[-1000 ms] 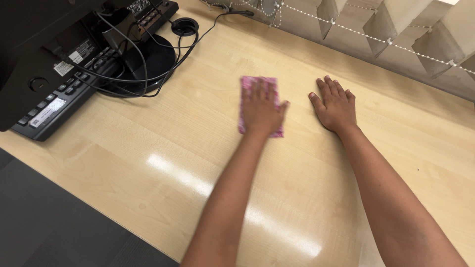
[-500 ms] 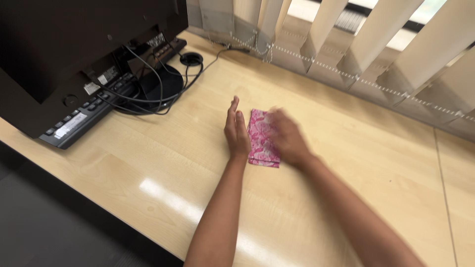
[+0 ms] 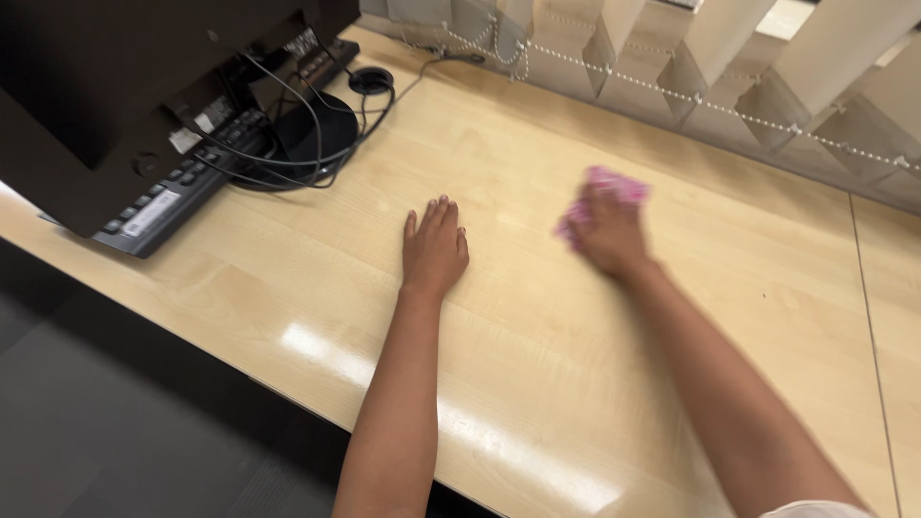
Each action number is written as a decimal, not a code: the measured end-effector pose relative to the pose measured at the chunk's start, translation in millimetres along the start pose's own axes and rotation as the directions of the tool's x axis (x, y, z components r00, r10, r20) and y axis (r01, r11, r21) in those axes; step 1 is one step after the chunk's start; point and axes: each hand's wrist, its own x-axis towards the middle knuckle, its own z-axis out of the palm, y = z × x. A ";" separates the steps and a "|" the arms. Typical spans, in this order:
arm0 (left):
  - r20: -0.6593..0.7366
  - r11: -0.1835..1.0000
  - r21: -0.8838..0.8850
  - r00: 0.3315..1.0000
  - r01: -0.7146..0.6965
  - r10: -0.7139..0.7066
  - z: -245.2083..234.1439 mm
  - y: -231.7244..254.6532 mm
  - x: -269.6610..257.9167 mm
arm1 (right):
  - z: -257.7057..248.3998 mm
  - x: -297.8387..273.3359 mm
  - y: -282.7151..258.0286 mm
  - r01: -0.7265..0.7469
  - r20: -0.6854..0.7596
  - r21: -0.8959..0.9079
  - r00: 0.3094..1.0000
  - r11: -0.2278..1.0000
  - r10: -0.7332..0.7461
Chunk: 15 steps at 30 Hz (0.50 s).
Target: The person wipes a light-colored wooden desk using a pink cloth, moving computer peripherals aside to reach different areas of the surface.
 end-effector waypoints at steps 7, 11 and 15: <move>0.088 0.997 0.064 0.995 0.044 -0.050 -14.3 7.4 11.8 | -54.0 -21.0 62.0 -0.472 0.182 -0.197 0.844 0.860 0.505; 0.097 0.994 0.092 0.993 0.059 -0.068 -16.0 11.5 13.3 | -40.1 -9.2 44.5 -0.326 0.187 -0.213 0.912 0.921 0.366; 0.089 0.997 0.027 0.993 0.078 -0.080 -18.9 10.0 10.7 | -22.1 -7.0 -20.2 -0.053 0.232 -0.143 0.969 0.988 0.086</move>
